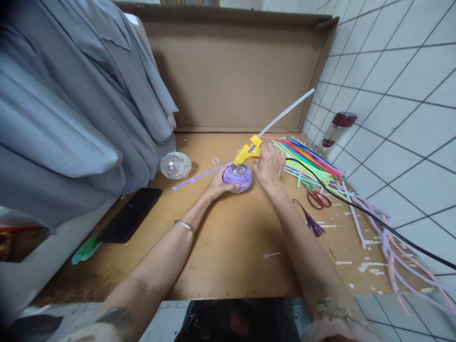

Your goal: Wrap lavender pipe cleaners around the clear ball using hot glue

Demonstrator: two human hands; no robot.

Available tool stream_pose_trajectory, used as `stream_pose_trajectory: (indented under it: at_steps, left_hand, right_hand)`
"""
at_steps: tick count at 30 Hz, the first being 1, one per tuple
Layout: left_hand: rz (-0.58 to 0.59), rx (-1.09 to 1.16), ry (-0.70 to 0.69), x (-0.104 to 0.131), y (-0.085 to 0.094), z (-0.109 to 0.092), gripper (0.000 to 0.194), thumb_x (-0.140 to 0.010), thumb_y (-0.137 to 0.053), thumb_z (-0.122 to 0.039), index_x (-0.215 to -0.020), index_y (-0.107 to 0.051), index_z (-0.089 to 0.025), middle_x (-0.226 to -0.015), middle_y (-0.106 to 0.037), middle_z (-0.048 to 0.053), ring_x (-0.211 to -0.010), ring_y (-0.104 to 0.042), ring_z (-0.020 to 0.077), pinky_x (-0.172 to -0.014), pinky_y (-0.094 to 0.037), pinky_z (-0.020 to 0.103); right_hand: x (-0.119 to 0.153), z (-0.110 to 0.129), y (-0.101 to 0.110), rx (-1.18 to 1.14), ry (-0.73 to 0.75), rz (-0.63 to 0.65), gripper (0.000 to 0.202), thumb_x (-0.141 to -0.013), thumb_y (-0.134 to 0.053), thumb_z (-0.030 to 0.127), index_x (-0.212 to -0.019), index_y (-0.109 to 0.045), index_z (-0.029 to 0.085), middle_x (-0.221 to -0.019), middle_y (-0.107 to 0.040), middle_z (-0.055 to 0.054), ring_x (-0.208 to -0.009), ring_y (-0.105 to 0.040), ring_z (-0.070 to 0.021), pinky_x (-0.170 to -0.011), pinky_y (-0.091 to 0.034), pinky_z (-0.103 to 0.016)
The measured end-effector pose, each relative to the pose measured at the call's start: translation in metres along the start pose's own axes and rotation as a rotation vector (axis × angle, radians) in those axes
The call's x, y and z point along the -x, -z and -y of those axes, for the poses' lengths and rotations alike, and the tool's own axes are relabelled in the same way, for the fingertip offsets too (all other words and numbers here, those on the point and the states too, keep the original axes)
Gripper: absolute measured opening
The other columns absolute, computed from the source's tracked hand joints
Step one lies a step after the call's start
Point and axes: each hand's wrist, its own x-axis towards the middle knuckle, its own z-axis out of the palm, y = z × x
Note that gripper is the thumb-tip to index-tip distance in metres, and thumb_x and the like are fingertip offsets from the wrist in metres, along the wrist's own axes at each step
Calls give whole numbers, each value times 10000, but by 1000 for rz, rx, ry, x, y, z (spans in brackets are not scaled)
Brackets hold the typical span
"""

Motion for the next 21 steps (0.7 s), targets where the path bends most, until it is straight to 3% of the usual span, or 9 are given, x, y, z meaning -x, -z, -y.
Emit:
stream_pose_trajectory:
  at_steps: [21]
  left_hand:
    - [7,14,24,0,0,1,965,-504,-916,-420,-1362,-553,-169,-1411,-567,134,-1349,-533,343,-1174,-418,475]
  right_hand:
    - [-2,1,1,5,-18,6,157,-799,-525,156,-925,-607,201,-999,-669,-114,-970,-563,-286,-777,-338,-369]
